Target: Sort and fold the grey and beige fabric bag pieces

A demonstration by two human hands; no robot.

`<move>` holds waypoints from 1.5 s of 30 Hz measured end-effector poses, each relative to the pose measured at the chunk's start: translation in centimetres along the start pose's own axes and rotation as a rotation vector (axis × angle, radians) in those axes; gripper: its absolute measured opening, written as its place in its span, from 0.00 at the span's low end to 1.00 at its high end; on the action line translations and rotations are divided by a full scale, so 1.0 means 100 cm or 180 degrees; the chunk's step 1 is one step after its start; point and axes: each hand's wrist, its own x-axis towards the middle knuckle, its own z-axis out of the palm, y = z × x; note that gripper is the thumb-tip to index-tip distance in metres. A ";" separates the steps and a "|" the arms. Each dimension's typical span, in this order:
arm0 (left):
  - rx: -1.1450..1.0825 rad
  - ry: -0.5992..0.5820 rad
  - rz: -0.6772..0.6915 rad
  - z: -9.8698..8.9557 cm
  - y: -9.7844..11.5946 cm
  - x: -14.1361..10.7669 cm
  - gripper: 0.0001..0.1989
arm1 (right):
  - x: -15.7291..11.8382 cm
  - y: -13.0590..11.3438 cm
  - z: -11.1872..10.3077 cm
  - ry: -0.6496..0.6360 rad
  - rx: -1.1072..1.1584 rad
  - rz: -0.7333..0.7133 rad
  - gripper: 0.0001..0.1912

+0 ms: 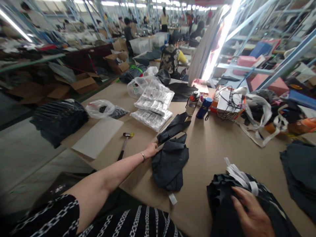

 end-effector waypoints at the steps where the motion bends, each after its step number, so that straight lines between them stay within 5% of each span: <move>1: 0.0077 -0.0002 0.0096 -0.003 0.004 -0.004 0.05 | 0.009 -0.013 0.016 -0.0101 0.0048 -0.0197 0.13; 5: 0.0215 0.0122 0.0768 -0.027 0.028 -0.031 0.02 | 0.058 -0.084 0.067 -0.0597 0.0140 -0.0993 0.11; 8: 0.0342 0.0239 0.1355 -0.054 0.053 -0.064 0.06 | 0.101 -0.130 0.073 -0.0658 0.0054 -0.1474 0.13; 13: 0.0985 0.0511 0.2306 -0.099 0.089 -0.114 0.13 | 0.166 -0.171 0.063 -0.0595 -0.0629 -0.1795 0.23; 19: 0.0939 0.0983 0.2671 -0.144 0.104 -0.140 0.12 | 0.194 -0.195 0.043 -0.1436 -0.0869 -0.1755 0.12; 22: 0.0329 0.1752 0.2879 -0.157 0.106 -0.158 0.12 | 0.196 -0.197 0.021 -0.1129 -0.0596 -0.1376 0.11; 24: -0.0417 0.1936 0.2882 -0.154 0.108 -0.173 0.13 | 0.195 -0.198 0.008 -0.0664 -0.0262 -0.1205 0.14; 26: -0.1544 0.1498 0.2511 -0.140 0.113 -0.185 0.12 | 0.190 -0.201 0.004 -0.0161 0.0054 -0.1100 0.16; 28: -0.2787 0.0656 0.1698 -0.119 0.119 -0.190 0.17 | 0.178 -0.209 0.011 0.0093 0.0267 -0.1036 0.16; 31: -0.4067 -0.0422 0.0693 -0.088 0.127 -0.185 0.22 | 0.149 -0.224 0.040 -0.0292 0.0770 -0.0779 0.15; 36: -0.4654 -0.0497 -0.0170 -0.075 0.120 -0.168 0.11 | 0.115 -0.221 0.073 -0.1308 0.2638 0.0203 0.14; 39: -0.4615 -0.1022 -0.0209 -0.081 0.113 -0.176 0.12 | 0.119 -0.193 0.065 -0.1069 0.2362 0.0374 0.15; 42: -0.4591 -0.2470 0.0220 -0.085 0.117 -0.203 0.17 | 0.131 -0.157 0.055 -0.0631 0.1519 0.0392 0.21; 45: -0.4534 -0.3510 0.0512 -0.086 0.123 -0.222 0.18 | 0.133 -0.135 0.056 -0.0800 0.1919 0.0870 0.17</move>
